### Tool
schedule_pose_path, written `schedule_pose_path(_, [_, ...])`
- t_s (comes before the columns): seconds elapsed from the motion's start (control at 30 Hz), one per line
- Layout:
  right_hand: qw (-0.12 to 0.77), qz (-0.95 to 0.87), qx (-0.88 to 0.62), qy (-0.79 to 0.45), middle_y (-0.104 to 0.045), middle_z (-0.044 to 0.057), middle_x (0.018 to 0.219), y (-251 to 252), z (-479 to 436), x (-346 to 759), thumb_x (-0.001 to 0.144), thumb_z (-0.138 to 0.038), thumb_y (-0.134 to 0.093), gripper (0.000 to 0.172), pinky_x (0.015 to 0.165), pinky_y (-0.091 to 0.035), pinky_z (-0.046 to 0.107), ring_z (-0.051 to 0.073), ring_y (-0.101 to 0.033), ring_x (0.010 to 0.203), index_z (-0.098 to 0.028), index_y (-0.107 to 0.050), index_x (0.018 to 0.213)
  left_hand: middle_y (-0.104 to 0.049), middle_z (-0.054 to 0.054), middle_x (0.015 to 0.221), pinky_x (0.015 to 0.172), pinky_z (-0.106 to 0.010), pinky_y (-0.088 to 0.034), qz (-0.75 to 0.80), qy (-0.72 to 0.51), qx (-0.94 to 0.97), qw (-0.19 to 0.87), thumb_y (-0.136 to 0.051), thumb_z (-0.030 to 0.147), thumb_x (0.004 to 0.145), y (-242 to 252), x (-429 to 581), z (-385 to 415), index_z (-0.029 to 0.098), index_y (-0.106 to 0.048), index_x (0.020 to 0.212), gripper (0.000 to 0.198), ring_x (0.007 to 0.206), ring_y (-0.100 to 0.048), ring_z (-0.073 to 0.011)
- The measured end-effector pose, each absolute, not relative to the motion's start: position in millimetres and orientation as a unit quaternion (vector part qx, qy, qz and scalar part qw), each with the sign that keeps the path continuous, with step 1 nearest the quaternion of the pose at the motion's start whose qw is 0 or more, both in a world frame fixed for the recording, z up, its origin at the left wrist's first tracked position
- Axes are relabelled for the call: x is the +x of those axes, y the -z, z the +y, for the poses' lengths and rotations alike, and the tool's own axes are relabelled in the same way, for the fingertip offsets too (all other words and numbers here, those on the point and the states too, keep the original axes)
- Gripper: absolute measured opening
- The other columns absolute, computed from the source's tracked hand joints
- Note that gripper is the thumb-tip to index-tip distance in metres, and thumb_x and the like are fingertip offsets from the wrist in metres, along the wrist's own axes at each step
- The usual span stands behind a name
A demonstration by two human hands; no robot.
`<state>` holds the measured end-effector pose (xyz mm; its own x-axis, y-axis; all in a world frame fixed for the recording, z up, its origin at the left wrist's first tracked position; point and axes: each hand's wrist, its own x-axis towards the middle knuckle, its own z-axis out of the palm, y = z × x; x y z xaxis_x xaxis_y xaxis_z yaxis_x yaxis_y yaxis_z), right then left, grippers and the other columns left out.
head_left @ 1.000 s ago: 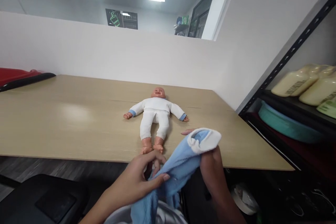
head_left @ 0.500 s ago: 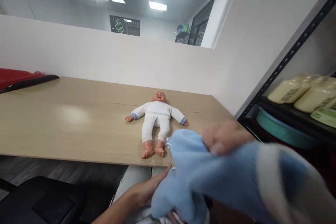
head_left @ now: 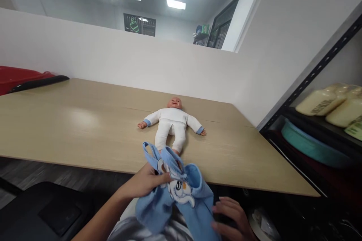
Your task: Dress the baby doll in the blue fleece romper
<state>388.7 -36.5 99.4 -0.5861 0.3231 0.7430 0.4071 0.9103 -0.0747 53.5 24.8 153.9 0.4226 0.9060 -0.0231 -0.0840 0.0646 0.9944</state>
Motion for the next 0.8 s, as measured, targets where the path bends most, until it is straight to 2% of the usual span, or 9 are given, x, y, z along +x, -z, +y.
schedule_pose_path(0.13, [0.489,-0.814,-0.308,-0.064,-0.050,0.014,0.156,-113,-32,362,0.108,-0.051,-0.040,0.054,0.113,-0.053,0.049,0.032,-0.052,0.143,-0.025,-0.041,0.155,-0.076,-0.007,0.118,0.104,-0.041,-0.051,0.371,-0.331,0.686,0.530,-0.077,0.055,0.090,-170,55,29,0.022,-0.077,0.121,0.045,0.111,-0.067,-0.0295])
schedule_pose_path(0.2, [0.453,-0.815,-0.342,-0.120,-0.039,0.019,0.164,-136,-27,335,0.102,-0.054,-0.055,0.077,0.122,-0.044,0.053,0.036,-0.041,0.153,-0.022,-0.022,0.164,-0.075,-0.006,0.123,0.111,-0.041,-0.047,0.360,-0.301,0.732,0.493,-0.076,0.052,0.092,-177,55,29,0.026,-0.076,0.125,0.042,0.119,-0.065,-0.0296])
schedule_pose_path(0.23, [0.429,-0.820,-0.352,-0.141,-0.043,0.017,0.162,-149,-23,323,0.099,-0.050,-0.064,0.082,0.120,-0.046,0.049,0.034,-0.044,0.150,-0.024,-0.022,0.164,-0.074,-0.005,0.124,0.112,-0.041,-0.046,0.354,-0.289,0.745,0.486,-0.075,0.051,0.093,-180,55,28,0.027,-0.077,0.124,0.040,0.120,-0.064,-0.0293])
schedule_pose_path(0.3, [0.371,-0.838,-0.351,-0.189,-0.060,0.011,0.147,-170,-12,304,0.098,-0.036,-0.068,0.067,0.111,-0.054,0.037,0.026,-0.060,0.135,-0.031,-0.037,0.158,-0.075,-0.005,0.121,0.112,-0.039,-0.046,0.348,-0.276,0.756,0.481,-0.075,0.049,0.094,-184,50,27,0.026,-0.078,0.120,0.035,0.116,-0.066,-0.0278])
schedule_pose_path(0.37, [0.389,-0.826,-0.355,-0.200,-0.070,0.005,0.124,-184,0,299,0.100,-0.029,-0.065,0.043,0.100,-0.057,0.030,0.021,-0.069,0.115,-0.032,-0.055,0.141,-0.076,-0.005,0.115,0.109,-0.038,-0.048,0.334,-0.297,0.760,0.471,-0.071,0.046,0.097,-186,41,26,0.025,-0.079,0.114,0.028,0.112,-0.067,-0.0261])
schedule_pose_path(0.5, [0.394,-0.786,-0.421,-0.222,-0.068,0.002,0.099,-196,12,311,0.102,-0.031,-0.063,0.008,0.084,-0.056,0.028,0.019,-0.068,0.093,-0.025,-0.062,0.107,-0.073,-0.009,0.117,0.107,-0.038,-0.049,0.275,-0.372,0.770,0.440,-0.067,0.035,0.101,-186,25,25,0.024,-0.080,0.102,0.017,0.116,-0.065,-0.0269])
schedule_pose_path(0.6, [0.349,-0.826,-0.388,-0.212,-0.068,0.007,0.111,-210,8,316,0.097,-0.035,-0.070,0.016,0.098,-0.054,0.036,0.025,-0.066,0.110,-0.025,-0.062,0.107,-0.072,-0.010,0.115,0.104,-0.039,-0.050,0.253,-0.410,0.776,0.406,-0.070,0.031,0.100,-189,22,26,0.025,-0.080,0.104,0.013,0.114,-0.066,-0.0274])
schedule_pose_path(0.67, [0.310,-0.859,-0.356,-0.201,-0.067,0.009,0.127,-218,0,309,0.089,-0.041,-0.079,0.035,0.107,-0.052,0.041,0.030,-0.063,0.124,-0.028,-0.065,0.118,-0.073,-0.010,0.114,0.105,-0.041,-0.049,0.244,-0.412,0.786,0.391,-0.068,0.032,0.101,-191,23,26,0.026,-0.080,0.108,0.015,0.114,-0.066,-0.0284])
schedule_pose_path(0.8, [0.239,-0.877,-0.359,-0.212,-0.072,0.009,0.129,-209,-13,282,0.068,-0.050,-0.094,0.067,0.105,-0.055,0.043,0.035,-0.067,0.119,-0.027,-0.066,0.126,-0.073,-0.009,0.112,0.101,-0.039,-0.048,0.247,-0.412,0.775,0.410,-0.067,0.036,0.100,-187,25,25,0.023,-0.075,0.107,0.016,0.108,-0.066,-0.0282])
